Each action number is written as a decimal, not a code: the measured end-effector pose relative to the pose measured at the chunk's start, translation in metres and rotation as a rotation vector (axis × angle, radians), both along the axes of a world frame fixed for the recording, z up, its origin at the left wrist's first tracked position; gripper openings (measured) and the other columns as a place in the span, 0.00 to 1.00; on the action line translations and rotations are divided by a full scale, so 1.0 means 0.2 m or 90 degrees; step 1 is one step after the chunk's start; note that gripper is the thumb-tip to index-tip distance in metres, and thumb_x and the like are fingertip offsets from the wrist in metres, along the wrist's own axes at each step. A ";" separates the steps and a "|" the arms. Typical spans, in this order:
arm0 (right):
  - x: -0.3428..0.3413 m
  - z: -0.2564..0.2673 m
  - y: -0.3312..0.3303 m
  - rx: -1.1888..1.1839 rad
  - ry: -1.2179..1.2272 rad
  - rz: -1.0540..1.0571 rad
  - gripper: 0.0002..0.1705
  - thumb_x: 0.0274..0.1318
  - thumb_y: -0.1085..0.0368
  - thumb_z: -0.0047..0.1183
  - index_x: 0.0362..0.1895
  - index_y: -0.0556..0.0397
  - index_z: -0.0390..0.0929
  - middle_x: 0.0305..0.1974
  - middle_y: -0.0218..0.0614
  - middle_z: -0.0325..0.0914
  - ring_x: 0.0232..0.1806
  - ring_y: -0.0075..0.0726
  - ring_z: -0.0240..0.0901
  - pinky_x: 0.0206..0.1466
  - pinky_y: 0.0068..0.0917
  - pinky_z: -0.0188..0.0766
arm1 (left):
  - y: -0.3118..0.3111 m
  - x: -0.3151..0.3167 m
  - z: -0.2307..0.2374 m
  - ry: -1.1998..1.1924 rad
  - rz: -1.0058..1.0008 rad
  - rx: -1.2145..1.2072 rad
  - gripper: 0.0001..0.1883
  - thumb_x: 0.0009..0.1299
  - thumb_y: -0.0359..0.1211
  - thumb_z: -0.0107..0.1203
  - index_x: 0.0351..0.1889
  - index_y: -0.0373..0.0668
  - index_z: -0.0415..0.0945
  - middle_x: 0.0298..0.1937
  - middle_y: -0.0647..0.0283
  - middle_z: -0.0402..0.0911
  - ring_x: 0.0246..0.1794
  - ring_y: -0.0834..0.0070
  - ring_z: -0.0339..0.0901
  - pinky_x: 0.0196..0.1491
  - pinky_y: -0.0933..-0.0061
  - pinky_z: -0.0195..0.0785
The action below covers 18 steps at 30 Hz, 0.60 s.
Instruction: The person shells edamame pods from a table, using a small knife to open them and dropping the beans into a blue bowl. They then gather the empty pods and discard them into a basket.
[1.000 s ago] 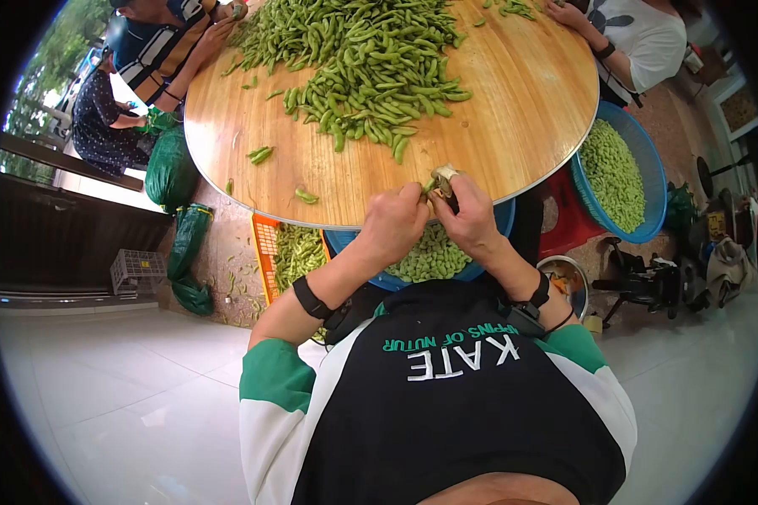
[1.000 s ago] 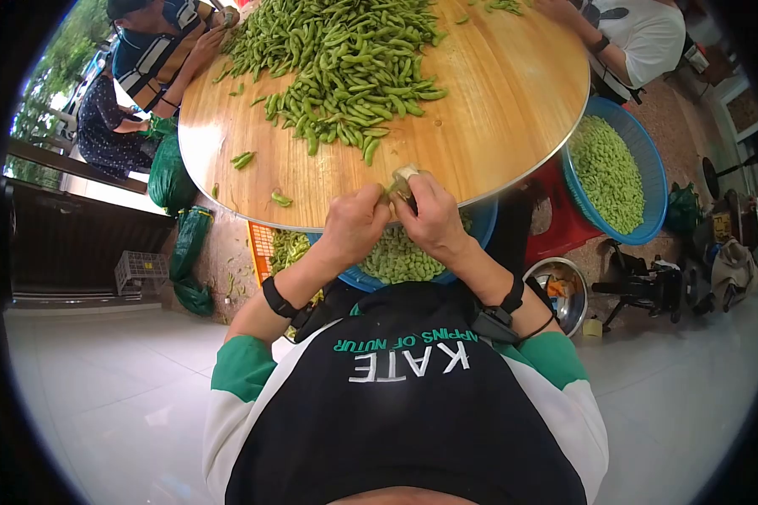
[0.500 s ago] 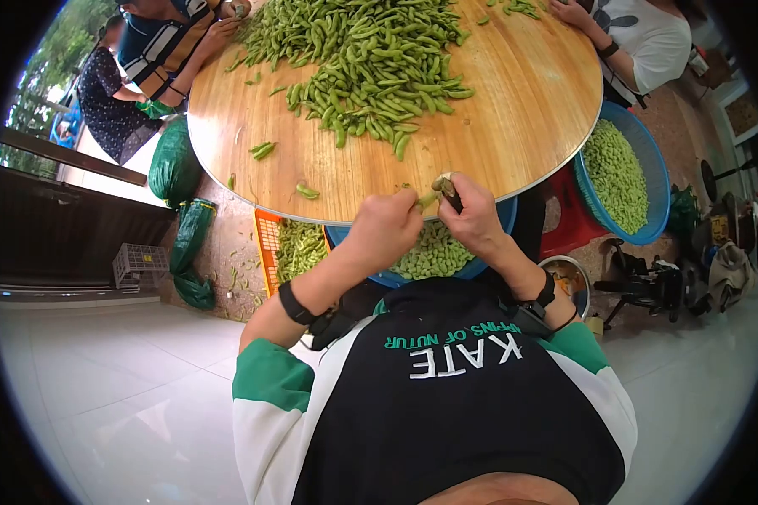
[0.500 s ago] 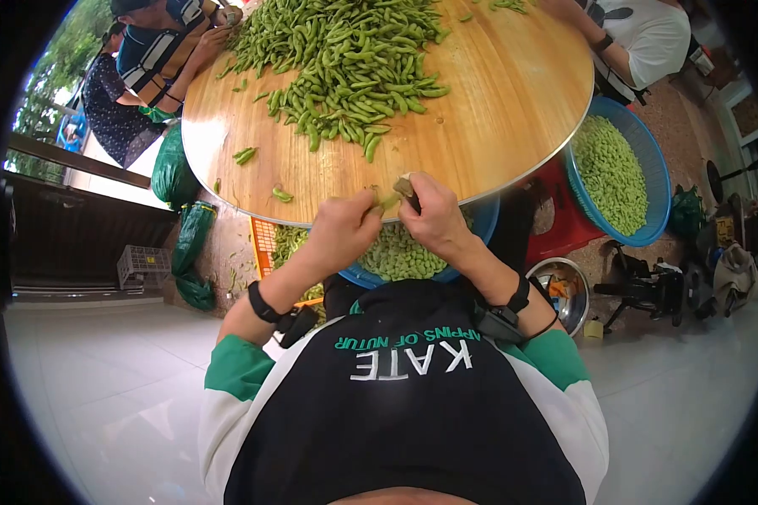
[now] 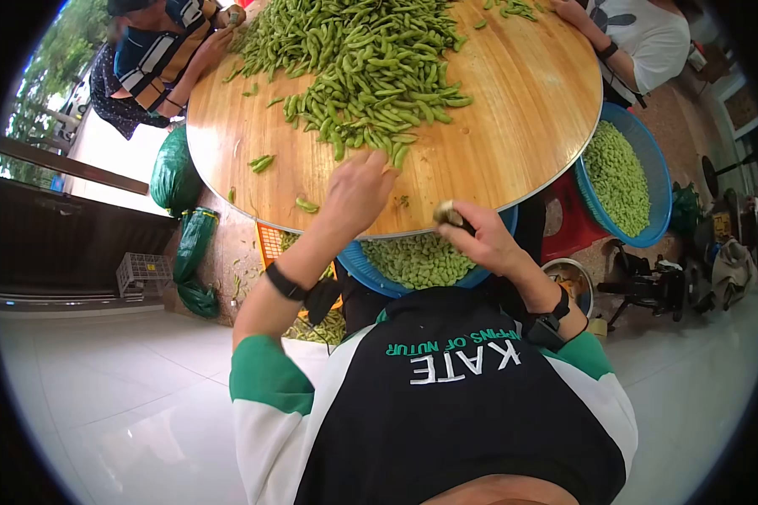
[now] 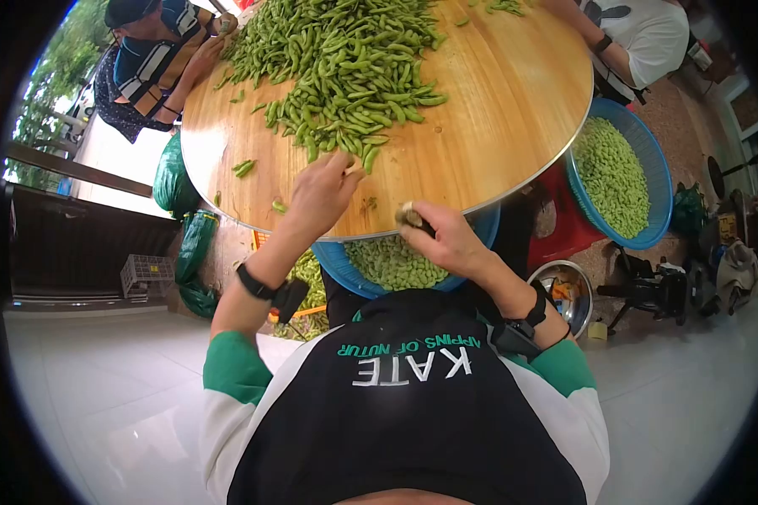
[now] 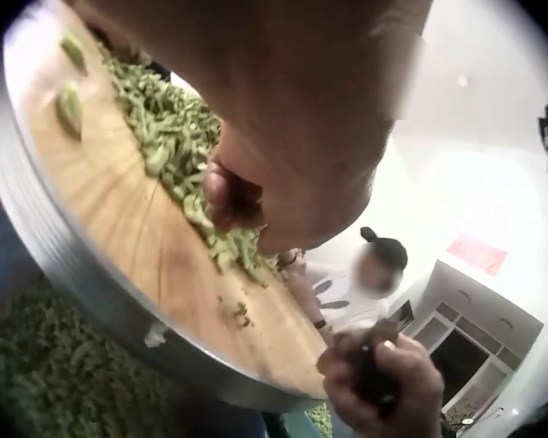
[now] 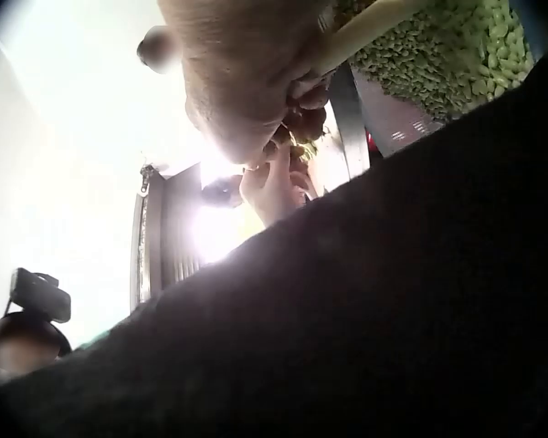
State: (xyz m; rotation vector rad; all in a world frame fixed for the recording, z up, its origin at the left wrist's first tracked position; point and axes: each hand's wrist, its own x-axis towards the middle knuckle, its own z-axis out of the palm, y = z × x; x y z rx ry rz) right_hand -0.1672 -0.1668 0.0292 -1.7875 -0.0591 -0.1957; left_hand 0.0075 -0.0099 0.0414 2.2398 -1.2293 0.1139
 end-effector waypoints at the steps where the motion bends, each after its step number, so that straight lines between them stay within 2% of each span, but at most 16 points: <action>1: 0.00 0.03 0.00 0.079 0.079 -0.041 0.11 0.58 0.68 0.51 0.44 0.59 0.73 0.30 0.30 0.72 0.26 0.21 0.64 0.30 0.19 0.63 | -0.05 0.01 -0.04 0.001 -0.002 -0.002 0.11 0.63 0.36 0.57 0.31 0.36 0.74 0.30 0.51 0.75 0.34 0.51 0.74 0.38 0.54 0.66; 2: 0.00 0.00 -0.02 0.110 0.091 -0.033 0.14 0.63 0.65 0.45 0.50 0.60 0.69 0.28 0.27 0.69 0.23 0.18 0.61 0.27 0.15 0.59 | -0.10 0.03 -0.08 -0.014 0.025 0.055 0.11 0.62 0.35 0.56 0.32 0.35 0.73 0.32 0.49 0.75 0.35 0.51 0.75 0.40 0.54 0.68; 3: 0.01 0.00 -0.03 0.107 0.089 -0.034 0.14 0.63 0.65 0.45 0.50 0.60 0.69 0.28 0.27 0.69 0.23 0.18 0.61 0.27 0.15 0.59 | -0.14 0.04 -0.09 -0.031 0.053 0.111 0.11 0.62 0.35 0.55 0.33 0.35 0.73 0.33 0.47 0.76 0.36 0.50 0.75 0.41 0.54 0.69; 5: 0.01 -0.01 -0.03 0.311 0.158 -0.025 0.15 0.65 0.65 0.42 0.53 0.59 0.67 0.27 0.28 0.69 0.21 0.16 0.61 0.23 0.14 0.59 | -0.14 0.05 -0.09 0.007 0.053 0.108 0.11 0.61 0.34 0.55 0.33 0.35 0.73 0.32 0.46 0.76 0.38 0.49 0.76 0.42 0.55 0.70; 7: 0.04 -0.10 -0.04 0.353 0.172 -0.030 0.16 0.65 0.65 0.41 0.54 0.58 0.66 0.28 0.30 0.69 0.21 0.17 0.61 0.21 0.14 0.58 | -0.13 0.05 -0.12 -0.026 0.051 0.134 0.10 0.62 0.33 0.54 0.33 0.34 0.72 0.32 0.46 0.76 0.37 0.49 0.75 0.43 0.55 0.70; 9: 0.08 -0.12 -0.05 0.388 0.183 -0.033 0.17 0.66 0.64 0.40 0.55 0.57 0.66 0.28 0.31 0.70 0.20 0.17 0.61 0.19 0.14 0.58 | -0.11 0.03 -0.13 -0.075 0.023 0.081 0.09 0.61 0.32 0.54 0.33 0.34 0.72 0.32 0.45 0.75 0.36 0.48 0.75 0.41 0.56 0.70; 11: 0.13 -0.10 -0.02 0.491 0.169 -0.071 0.22 0.66 0.63 0.41 0.62 0.56 0.62 0.31 0.32 0.71 0.20 0.18 0.63 0.17 0.14 0.58 | -0.09 0.03 -0.13 -0.128 -0.004 0.028 0.08 0.61 0.30 0.53 0.33 0.34 0.71 0.31 0.45 0.75 0.36 0.47 0.75 0.40 0.56 0.70; 13: 0.16 -0.07 0.00 0.527 0.173 -0.063 0.21 0.67 0.63 0.41 0.61 0.55 0.62 0.32 0.33 0.71 0.20 0.18 0.61 0.17 0.14 0.57 | -0.08 0.01 -0.09 0.119 0.001 -0.034 0.07 0.65 0.30 0.52 0.35 0.34 0.71 0.28 0.53 0.75 0.28 0.58 0.75 0.34 0.63 0.70; 14: 0.16 -0.06 0.00 0.562 0.180 -0.056 0.20 0.67 0.63 0.41 0.60 0.55 0.63 0.32 0.34 0.71 0.20 0.18 0.60 0.18 0.14 0.57 | -0.07 -0.01 -0.07 0.120 -0.001 -0.034 0.07 0.65 0.30 0.52 0.35 0.34 0.71 0.28 0.53 0.75 0.28 0.58 0.75 0.34 0.63 0.70; 16: 0.17 -0.04 0.01 0.580 0.174 -0.021 0.21 0.67 0.62 0.41 0.61 0.54 0.62 0.32 0.34 0.71 0.20 0.18 0.59 0.18 0.13 0.57 | -0.06 -0.09 0.03 0.638 -0.051 -0.145 0.07 0.72 0.30 0.48 0.37 0.36 0.72 0.24 0.65 0.72 0.18 0.78 0.67 0.22 0.79 0.62; 17: 0.17 -0.04 0.01 0.597 0.165 0.017 0.22 0.67 0.62 0.41 0.63 0.53 0.61 0.32 0.34 0.71 0.20 0.18 0.59 0.18 0.13 0.57 | -0.05 -0.09 0.03 0.640 -0.050 -0.146 0.07 0.72 0.30 0.48 0.37 0.36 0.72 0.24 0.65 0.72 0.18 0.78 0.67 0.22 0.79 0.62; 18: 0.17 -0.03 0.01 0.597 0.166 0.018 0.22 0.67 0.62 0.41 0.63 0.53 0.61 0.32 0.34 0.71 0.20 0.18 0.59 0.18 0.13 0.57 | -0.03 -0.08 0.01 0.725 -0.058 -0.144 0.08 0.73 0.32 0.48 0.39 0.36 0.73 0.24 0.68 0.71 0.19 0.82 0.66 0.22 0.81 0.61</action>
